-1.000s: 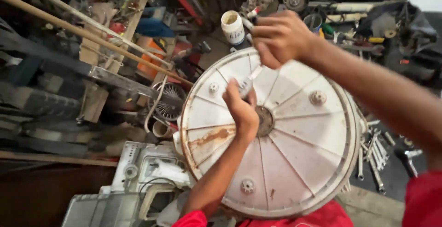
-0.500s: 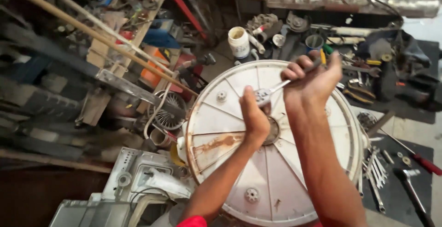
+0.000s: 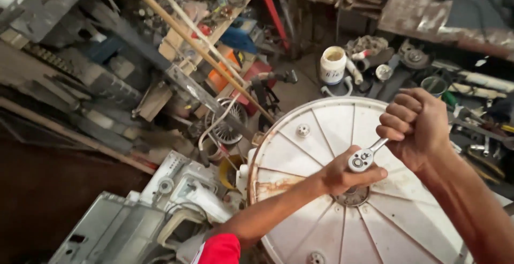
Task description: A person uses a ratchet wrench to loosen or tighten bolts on a circular component of an appliance, likely a washing machine drum.
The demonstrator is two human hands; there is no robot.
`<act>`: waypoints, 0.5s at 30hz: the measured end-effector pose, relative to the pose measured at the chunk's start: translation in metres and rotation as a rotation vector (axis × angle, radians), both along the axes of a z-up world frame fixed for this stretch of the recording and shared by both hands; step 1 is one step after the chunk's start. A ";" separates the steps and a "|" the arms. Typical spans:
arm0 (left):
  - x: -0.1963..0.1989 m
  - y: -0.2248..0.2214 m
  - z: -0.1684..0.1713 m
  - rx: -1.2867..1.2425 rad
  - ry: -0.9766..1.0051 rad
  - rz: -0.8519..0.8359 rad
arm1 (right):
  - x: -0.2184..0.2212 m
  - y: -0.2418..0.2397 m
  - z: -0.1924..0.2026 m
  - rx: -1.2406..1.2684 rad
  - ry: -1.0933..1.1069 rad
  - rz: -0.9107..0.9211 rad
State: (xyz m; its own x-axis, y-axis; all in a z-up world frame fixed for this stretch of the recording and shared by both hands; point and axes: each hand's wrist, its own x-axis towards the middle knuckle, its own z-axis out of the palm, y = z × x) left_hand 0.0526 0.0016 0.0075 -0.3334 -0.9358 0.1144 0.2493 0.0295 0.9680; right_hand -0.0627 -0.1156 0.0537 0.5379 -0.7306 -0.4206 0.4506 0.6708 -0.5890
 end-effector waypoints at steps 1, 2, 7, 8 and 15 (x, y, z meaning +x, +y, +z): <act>-0.004 0.002 -0.008 0.013 0.006 0.011 | 0.005 -0.005 -0.003 0.013 0.006 0.011; -0.008 0.004 -0.014 -0.028 -0.063 0.147 | 0.010 -0.010 -0.003 -0.003 -0.004 0.108; -0.037 0.010 -0.043 -0.173 -0.253 0.346 | 0.037 -0.015 0.006 0.001 0.229 0.253; -0.038 0.009 -0.048 -0.270 -0.375 0.451 | 0.044 -0.020 0.002 -0.005 0.209 0.328; -0.036 -0.001 -0.071 -0.791 -0.959 0.982 | 0.082 -0.019 0.012 -0.019 0.315 0.705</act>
